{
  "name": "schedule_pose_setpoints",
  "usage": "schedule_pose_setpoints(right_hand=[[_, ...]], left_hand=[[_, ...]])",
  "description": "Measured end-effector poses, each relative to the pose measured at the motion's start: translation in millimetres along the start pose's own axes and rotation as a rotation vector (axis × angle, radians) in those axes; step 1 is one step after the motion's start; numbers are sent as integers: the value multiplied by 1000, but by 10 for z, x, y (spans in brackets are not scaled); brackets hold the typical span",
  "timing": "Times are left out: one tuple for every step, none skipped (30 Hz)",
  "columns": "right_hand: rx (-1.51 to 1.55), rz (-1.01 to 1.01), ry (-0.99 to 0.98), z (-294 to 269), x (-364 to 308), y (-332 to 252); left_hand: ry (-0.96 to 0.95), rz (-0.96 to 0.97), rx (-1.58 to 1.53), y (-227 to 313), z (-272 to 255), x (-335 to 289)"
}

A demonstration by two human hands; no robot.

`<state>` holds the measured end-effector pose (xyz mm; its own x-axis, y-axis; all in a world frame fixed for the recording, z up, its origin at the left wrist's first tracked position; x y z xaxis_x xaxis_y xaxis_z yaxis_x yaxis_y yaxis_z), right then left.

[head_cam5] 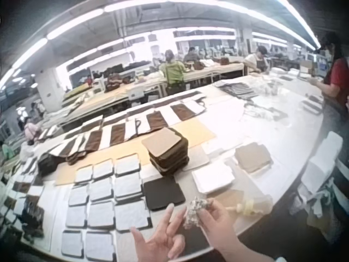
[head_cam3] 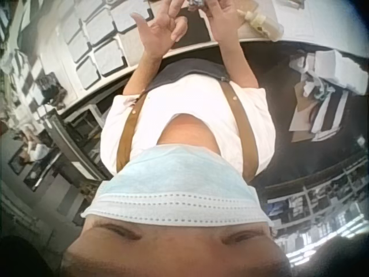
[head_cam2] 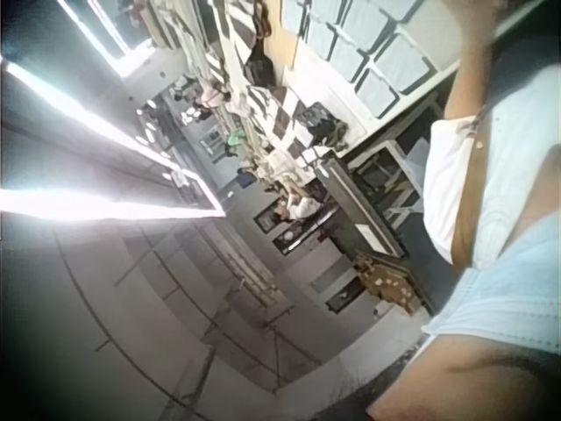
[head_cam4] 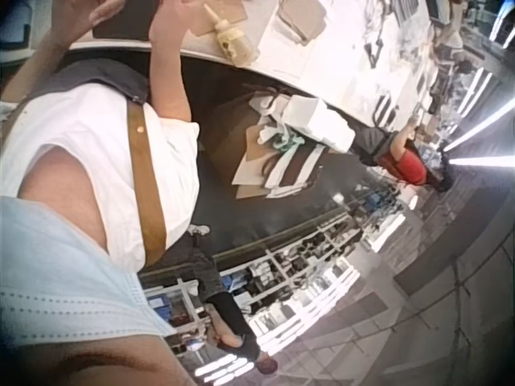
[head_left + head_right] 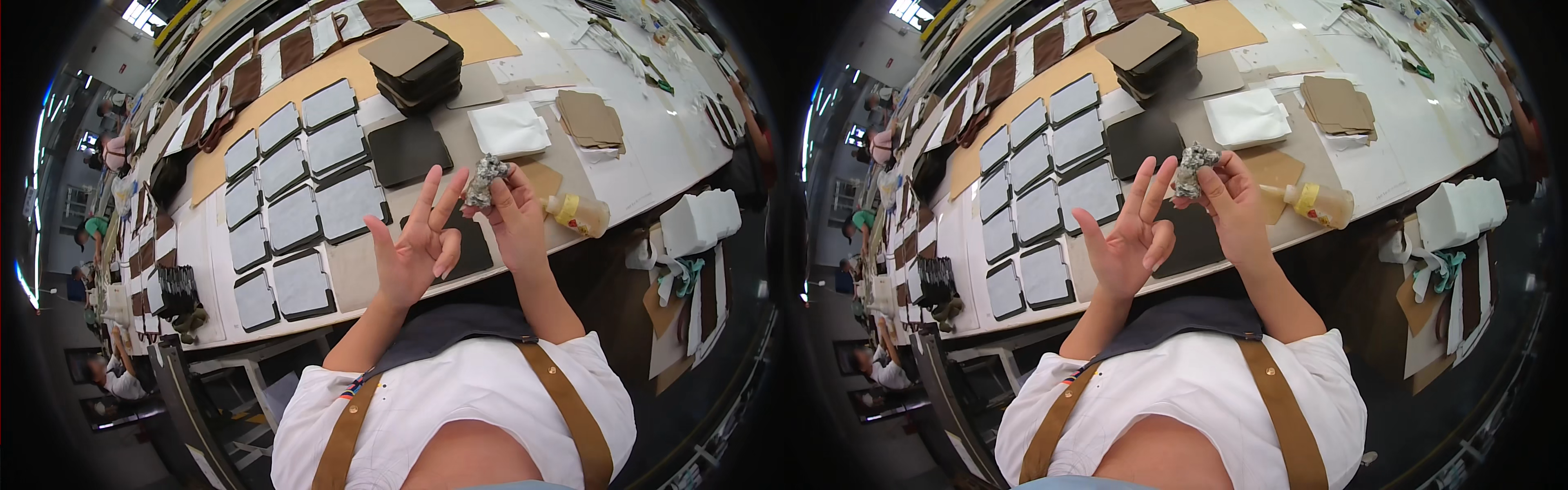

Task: The person applies glue from a squeeze bottle onto dark rectangular pads and then places white fabric squares on top, pressing them down to adhere. The person repeats this process for multiple units, stacking the finished items on the table.

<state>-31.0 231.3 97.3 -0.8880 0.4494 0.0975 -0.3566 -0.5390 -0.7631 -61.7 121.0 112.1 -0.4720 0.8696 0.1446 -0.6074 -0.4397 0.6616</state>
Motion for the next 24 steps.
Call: schedule_pose_setpoints(right_hand=[[-104, -100, 35, -5, -14, -41], [-208, -200, 70, -10, -36, -106], [-264, -221, 87, -12, -41, -119], [-320, -241, 105, -17, -53, -129], [-376, -261, 123, -24, -67, -142], [-443, -268, 127, -21, -73, -147], [-511, -274, 131, -21, -80, -167], [-579, -280, 134, -16, -88, -186], [-588, -259, 135, -16, -92, -182], [-598, -238, 134, -15, -89, -183], [-608, -217, 134, -19, -87, -172], [-642, -176, 84, 24, -99, -99], [-673, -134, 34, 78, -139, -9], [-703, -93, -16, 129, -178, 70], [-672, -107, 11, 125, -214, 42], [-640, -122, 34, 131, -244, 6], [-608, -136, 58, 125, -260, -20], [-542, -115, 78, 71, -250, -3], [-533, -146, 111, 17, -228, -77], [-525, -181, 143, -30, -173, -191], [-517, -215, 175, -53, -132, -291], [-504, -249, 184, -5, -101, -357], [-628, -321, 192, 22, -105, -401], [-751, -393, 200, 39, -119, -415]], left_hand=[[1, 5, -69, 2, -14, 0], [6, 0, -68, -3, -14, -2], [11, -6, -68, -7, -5, -4], [17, -12, -69, -18, -6, -13], [25, -19, -55, -33, -20, -23], [32, -25, -41, -49, -39, -33], [39, -32, -28, -64, -49, -40], [40, -34, -4, -64, -45, -44], [41, -35, 21, -57, -37, -46], [42, -36, 45, -51, -35, -42], [45, -29, 41, -44, -39, -40], [48, -22, 37, -39, -44, -39], [52, -15, 35, -27, -48, -37], [28, -20, -34, -28, -47, -31], [5, -24, -103, -27, -64, -22], [-18, -26, -170, -14, -70, -14], [-27, -46, -243, -8, -59, 2], [-36, -66, -316, 5, -35, 22], [-42, -91, -387, 0, -13, 18], [-35, -94, -377, -2, -14, 6], [-29, -97, -367, -11, -12, -12], [-26, -102, -362, -30, 0, -10], [-6, -91, -357, -36, -8, -1], [15, -80, -351, -41, -17, 8]])
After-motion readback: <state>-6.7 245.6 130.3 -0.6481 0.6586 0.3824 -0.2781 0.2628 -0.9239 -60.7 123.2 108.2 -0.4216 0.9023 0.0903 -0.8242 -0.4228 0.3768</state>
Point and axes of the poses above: each hand's wrist, its own x-axis towards the middle knuckle, its own z-axis out of the palm, y = z × x, the point moved 10 cm from there along x, towards the middle knuckle, and after that the axes turned 6 degrees about -x, right-handed, at the moved point
